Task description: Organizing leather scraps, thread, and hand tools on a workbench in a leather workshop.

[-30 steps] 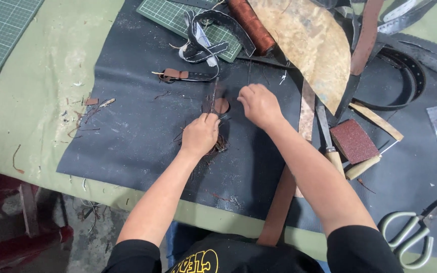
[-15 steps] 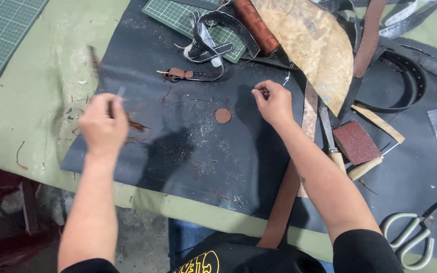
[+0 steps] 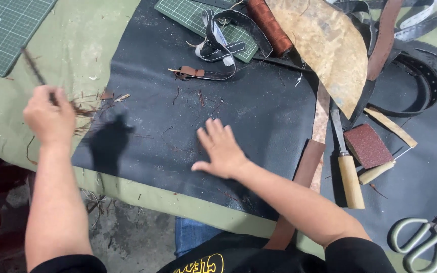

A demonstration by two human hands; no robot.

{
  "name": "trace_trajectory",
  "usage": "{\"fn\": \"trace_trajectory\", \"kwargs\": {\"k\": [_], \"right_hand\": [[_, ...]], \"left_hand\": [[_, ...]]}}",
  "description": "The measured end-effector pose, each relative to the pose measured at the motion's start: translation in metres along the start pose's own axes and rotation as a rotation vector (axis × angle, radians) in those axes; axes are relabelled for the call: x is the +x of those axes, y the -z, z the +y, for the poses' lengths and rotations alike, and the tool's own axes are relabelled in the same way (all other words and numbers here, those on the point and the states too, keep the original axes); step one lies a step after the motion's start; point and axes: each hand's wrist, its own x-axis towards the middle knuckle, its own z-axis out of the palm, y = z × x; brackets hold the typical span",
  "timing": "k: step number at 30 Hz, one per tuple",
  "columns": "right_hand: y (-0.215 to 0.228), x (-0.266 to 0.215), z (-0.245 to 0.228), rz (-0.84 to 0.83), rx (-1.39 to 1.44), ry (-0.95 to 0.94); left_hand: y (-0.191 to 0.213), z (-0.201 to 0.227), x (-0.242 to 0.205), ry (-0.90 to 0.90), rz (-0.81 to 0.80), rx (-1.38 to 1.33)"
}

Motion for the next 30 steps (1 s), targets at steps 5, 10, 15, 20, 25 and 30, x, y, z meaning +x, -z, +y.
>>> {"fn": "trace_trajectory", "kwargs": {"k": [5,10,15,20,25,30], "right_hand": [[0.014,-0.008,0.001,0.053,0.412,0.127],[0.005,-0.03,0.078,0.564,0.399,0.018],[0.005,-0.144,0.127,0.707,0.354,-0.234],[-0.046,-0.249,0.15,0.71,0.569,-0.836],[-0.117,-0.285,0.138,1.016,0.521,-0.675],[-0.124,-0.269,0.123,0.901,0.371,-0.62]], "left_hand": [[-0.006,-0.036,-0.014,0.16,-0.089,0.082],[0.006,0.012,-0.015,0.351,-0.375,0.001],[-0.027,0.007,-0.035,0.098,-0.287,0.026],[-0.019,0.077,-0.011,-0.157,-0.159,0.048],[-0.017,0.199,-0.025,-0.19,-0.215,-0.353],[0.025,0.303,-0.062,-0.224,-0.716,-0.211]]}}
